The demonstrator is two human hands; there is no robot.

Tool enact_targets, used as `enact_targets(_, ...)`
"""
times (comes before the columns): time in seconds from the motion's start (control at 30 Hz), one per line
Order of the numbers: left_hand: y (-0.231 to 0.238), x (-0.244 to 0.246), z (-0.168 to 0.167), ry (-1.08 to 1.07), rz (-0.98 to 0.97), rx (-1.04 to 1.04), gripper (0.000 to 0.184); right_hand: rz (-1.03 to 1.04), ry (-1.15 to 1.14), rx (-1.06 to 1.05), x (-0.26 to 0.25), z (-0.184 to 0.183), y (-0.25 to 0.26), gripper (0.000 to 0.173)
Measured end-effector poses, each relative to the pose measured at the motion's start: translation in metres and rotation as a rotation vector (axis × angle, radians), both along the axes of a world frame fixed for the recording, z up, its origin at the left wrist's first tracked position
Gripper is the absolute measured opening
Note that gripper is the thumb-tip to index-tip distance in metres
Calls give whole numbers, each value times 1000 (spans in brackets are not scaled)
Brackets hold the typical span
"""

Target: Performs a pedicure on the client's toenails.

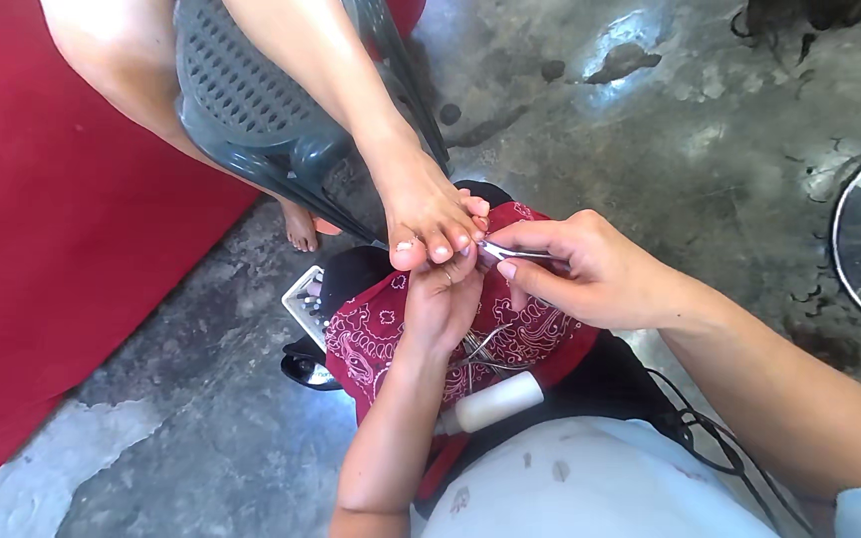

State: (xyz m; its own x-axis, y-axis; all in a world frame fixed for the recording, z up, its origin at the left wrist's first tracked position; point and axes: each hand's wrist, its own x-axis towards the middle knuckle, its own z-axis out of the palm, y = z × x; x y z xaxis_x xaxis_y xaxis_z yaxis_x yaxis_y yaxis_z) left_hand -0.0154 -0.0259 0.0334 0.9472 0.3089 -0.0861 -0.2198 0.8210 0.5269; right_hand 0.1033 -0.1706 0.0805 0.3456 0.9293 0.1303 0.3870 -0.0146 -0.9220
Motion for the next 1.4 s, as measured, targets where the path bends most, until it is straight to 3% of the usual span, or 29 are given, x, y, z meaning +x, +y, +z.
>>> enact_targets(0.3,0,0,-1,-6,12,-2,23,27,-132,-3,6,-2,1,27)
enact_targets(0.67,-1,1,1,-8,7,7,24,-23,10,18,-6,-2,-2,23)
enact_targets(0.97,-2,1,2,-7,25,15,19,-144,-106,-56,-23,3,0,27)
enact_targets(1.17,-2,1,3,0,25,12,19,-154,12,-25,-27,2,0,23)
enact_targets(1.4,-2,1,2,-39,23,-17,17,-214,-316,-71,-32,0,4,32)
